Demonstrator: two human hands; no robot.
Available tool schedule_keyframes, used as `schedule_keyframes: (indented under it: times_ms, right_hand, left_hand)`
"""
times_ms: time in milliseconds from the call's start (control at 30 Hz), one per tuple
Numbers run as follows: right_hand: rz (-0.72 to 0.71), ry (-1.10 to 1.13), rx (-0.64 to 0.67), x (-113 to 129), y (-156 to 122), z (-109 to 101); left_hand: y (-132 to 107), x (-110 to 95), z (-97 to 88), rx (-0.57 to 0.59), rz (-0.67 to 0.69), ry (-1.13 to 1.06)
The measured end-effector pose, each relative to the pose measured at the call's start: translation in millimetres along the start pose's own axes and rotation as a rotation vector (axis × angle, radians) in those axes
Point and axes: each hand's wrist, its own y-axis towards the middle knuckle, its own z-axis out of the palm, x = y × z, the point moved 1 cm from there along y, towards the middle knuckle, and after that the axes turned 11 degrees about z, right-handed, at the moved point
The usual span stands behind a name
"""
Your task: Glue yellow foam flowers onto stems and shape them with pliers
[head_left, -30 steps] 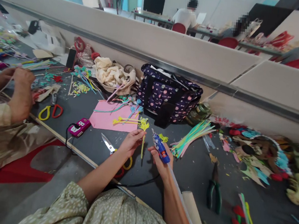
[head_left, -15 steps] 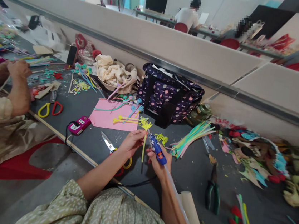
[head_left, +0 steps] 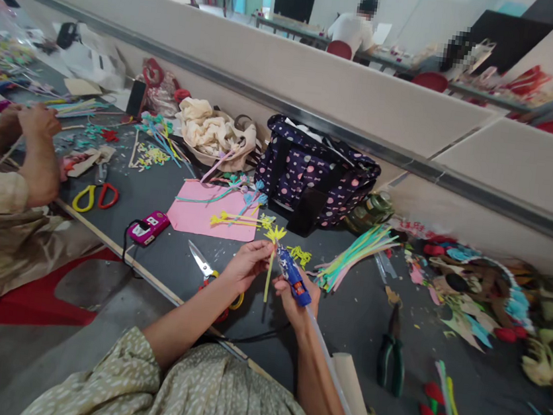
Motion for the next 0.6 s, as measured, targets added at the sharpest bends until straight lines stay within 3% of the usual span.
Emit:
schedule_keyframes:
  times_ms: [600]
  right_hand:
    - [-0.069,-0.131,-0.045,-3.9,-0.9,-4.2]
  left_hand:
    - [-6.7,-5.6,9.0,0.027,0.007,0.019]
